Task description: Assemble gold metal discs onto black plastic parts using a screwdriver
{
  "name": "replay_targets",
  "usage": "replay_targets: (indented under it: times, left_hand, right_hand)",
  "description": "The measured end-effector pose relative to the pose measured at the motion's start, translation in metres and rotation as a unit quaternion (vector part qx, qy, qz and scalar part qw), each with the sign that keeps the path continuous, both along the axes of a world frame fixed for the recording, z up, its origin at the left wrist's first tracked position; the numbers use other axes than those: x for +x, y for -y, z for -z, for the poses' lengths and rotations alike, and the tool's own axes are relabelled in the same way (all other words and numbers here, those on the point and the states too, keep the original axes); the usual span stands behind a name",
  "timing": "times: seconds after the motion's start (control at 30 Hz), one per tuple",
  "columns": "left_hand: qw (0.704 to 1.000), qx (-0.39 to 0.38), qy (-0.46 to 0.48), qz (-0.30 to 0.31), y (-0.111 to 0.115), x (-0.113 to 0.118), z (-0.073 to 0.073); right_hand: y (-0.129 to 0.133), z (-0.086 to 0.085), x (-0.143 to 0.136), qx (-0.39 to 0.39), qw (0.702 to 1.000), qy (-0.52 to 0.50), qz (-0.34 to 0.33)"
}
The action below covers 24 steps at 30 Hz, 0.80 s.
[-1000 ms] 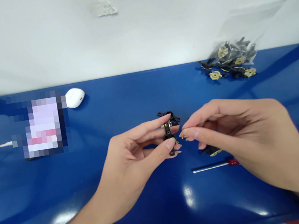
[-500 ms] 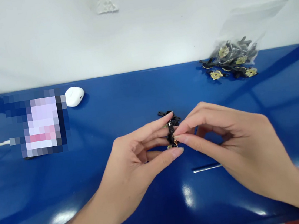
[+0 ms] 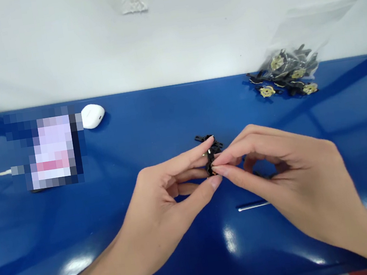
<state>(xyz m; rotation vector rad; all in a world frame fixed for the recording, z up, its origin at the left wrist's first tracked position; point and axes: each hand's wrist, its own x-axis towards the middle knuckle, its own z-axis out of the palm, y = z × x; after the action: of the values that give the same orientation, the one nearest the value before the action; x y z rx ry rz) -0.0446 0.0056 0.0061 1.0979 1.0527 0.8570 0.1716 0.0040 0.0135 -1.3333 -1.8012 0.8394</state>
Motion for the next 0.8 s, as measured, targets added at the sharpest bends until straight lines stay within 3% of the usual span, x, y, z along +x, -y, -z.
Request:
replay_targets:
  times: [0.33, 0.8]
  left_hand:
    - [0.999, -0.015, 0.032, 0.022, -0.0029, 0.0007, -0.0012]
    - [0.989, -0.088, 0.109, 0.048, -0.0044, -0.0026, 0.0023]
  right_hand:
    - [-0.0067, -0.0063, -0.0005, -0.133, 0.985, -0.113, 0.008]
    - [-0.0074, -0.0059, 0.002, -0.141, 0.986, -0.092, 0.002]
